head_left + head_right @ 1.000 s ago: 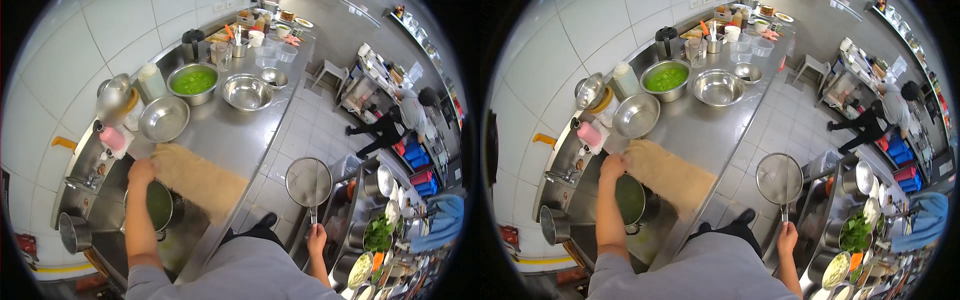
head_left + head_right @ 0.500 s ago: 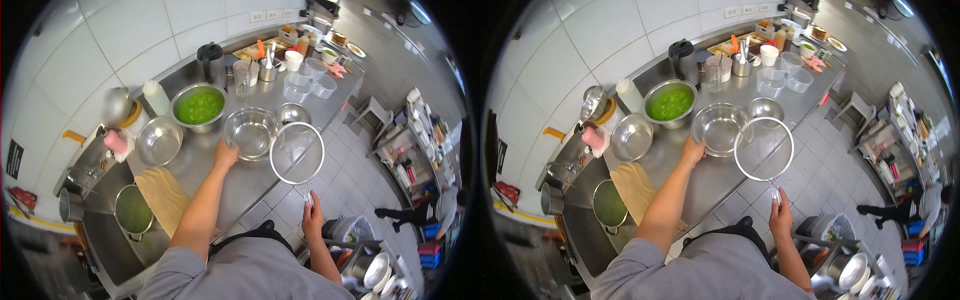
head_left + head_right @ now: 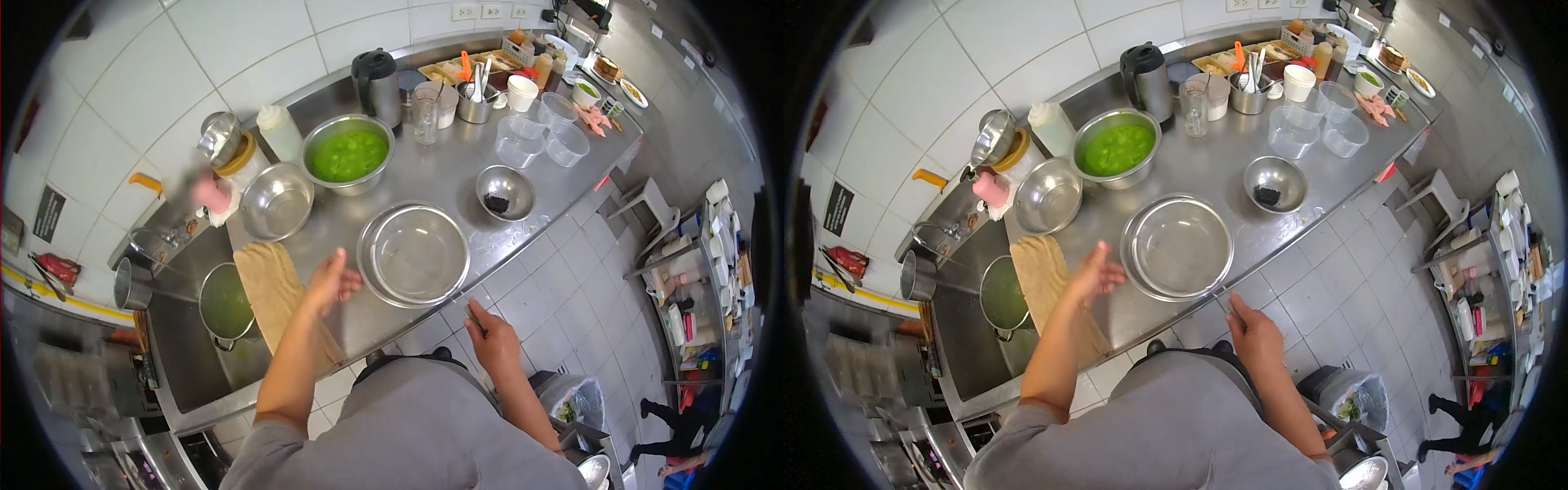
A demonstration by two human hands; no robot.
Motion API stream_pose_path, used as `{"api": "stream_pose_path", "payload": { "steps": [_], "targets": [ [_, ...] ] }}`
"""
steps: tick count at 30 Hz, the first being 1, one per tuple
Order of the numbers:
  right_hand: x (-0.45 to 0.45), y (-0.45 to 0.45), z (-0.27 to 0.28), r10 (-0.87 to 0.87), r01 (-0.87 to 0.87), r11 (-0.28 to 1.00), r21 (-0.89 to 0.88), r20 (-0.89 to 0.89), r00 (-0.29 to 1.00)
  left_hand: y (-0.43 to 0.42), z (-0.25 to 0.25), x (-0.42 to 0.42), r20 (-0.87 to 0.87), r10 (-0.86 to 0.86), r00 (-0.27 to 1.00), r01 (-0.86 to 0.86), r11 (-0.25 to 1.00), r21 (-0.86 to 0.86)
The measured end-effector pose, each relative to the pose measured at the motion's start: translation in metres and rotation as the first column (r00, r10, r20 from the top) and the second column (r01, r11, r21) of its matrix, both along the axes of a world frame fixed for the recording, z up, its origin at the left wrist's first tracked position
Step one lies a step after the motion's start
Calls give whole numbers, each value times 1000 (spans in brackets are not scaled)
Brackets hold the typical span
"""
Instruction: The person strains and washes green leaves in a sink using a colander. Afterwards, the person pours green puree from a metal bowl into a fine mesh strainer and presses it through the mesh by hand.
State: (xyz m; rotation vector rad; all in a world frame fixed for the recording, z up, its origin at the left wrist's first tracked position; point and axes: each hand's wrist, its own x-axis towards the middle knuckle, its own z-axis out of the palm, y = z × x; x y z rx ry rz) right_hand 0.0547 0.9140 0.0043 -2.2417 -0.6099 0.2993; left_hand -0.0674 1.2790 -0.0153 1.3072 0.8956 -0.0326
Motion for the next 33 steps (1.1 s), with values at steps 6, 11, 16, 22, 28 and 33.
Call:
{"api": "stream_pose_path", "payload": {
  "steps": [6,11,16,22,28,33],
  "targets": [
    [-9,23,21,72,-24,955,-295,155,985,66,6,94,238,372,897,-364,928,-79],
    [-6,36,11,22,34,960,-279,193,981,92,24,148,180,496,850,-407,833,-374],
    [-3,43,14,35,-1,953,-304,108,994,130,-21,171,215,522,825,-372,789,-489],
    [-11,43,20,28,20,945,-327,142,990,158,-19,177,87,515,853,-399,750,-528],
    [-14,40,32,12,23,931,-365,93,996,148,-9,150,53,496,867,-409,767,-493],
    [-10,36,24,31,3,939,-345,94,995,135,8,122,109,419,901,-370,876,-309]
  ]
}}
